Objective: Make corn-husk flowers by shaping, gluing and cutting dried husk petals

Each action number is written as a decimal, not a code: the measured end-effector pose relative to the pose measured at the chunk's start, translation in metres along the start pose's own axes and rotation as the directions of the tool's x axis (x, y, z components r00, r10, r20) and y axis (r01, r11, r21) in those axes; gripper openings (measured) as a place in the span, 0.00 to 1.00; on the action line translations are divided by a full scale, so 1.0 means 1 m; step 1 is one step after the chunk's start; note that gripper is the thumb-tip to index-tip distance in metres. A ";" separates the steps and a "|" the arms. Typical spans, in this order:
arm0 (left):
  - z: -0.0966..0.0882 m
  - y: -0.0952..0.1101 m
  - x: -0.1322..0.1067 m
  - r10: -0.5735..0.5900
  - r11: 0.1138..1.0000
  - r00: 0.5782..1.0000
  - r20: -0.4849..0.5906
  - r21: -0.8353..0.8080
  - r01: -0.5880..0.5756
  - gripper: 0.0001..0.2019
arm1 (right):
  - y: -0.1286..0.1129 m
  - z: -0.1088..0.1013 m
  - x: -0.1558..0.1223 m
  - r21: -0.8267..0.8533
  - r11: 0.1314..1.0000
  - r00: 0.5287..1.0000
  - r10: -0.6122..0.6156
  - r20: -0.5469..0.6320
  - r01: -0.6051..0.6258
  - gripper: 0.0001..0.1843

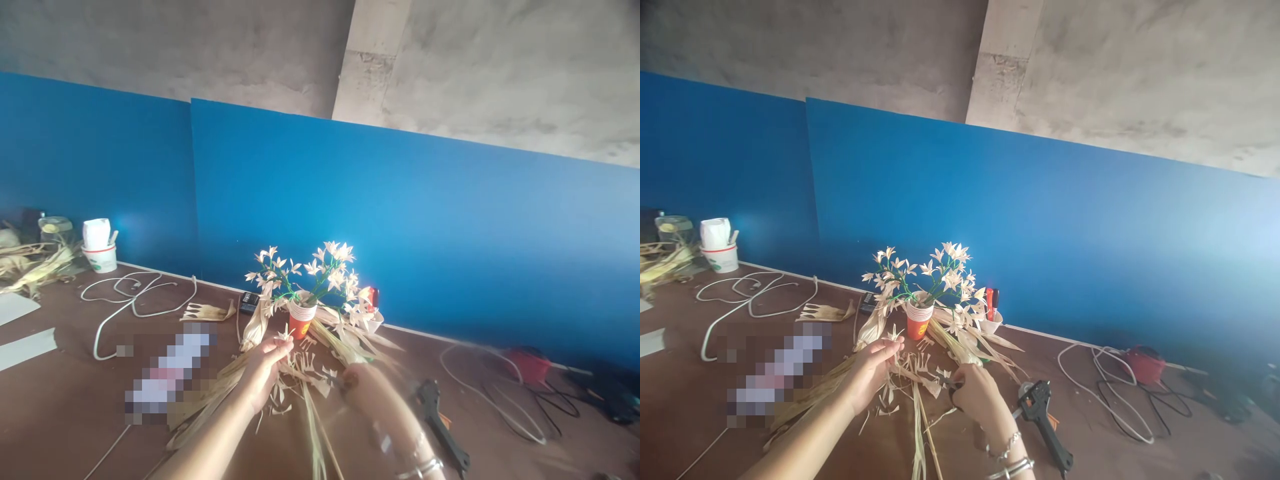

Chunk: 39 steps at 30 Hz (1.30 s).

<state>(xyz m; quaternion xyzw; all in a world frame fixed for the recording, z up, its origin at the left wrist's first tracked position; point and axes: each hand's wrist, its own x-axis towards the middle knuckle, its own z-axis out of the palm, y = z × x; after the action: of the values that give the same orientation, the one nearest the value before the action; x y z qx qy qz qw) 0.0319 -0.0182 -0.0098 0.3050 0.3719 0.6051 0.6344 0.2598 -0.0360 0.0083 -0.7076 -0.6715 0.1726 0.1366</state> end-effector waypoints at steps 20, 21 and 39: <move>0.003 -0.008 -0.001 -0.103 0.994 0.983 0.155 -0.013 0.106 0.15 | -0.054 -0.045 -0.035 0.189 0.941 0.939 -0.310 0.153 0.280 0.22; 0.004 -0.008 -0.001 -0.110 0.994 0.982 0.155 -0.011 0.113 0.16 | -0.056 -0.047 -0.037 0.187 0.942 0.938 -0.308 0.161 0.278 0.21; -0.002 -0.013 0.002 -0.057 0.977 0.985 0.164 0.213 0.021 0.14 | -0.049 -0.045 -0.035 0.088 0.933 0.911 -0.359 0.201 0.348 0.14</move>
<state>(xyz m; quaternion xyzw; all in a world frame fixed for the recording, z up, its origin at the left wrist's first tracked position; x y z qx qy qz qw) 0.0370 -0.0175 -0.0221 0.4134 0.3843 0.5218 0.6396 0.2336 -0.0665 0.0723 -0.5481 -0.7946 0.2369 0.1101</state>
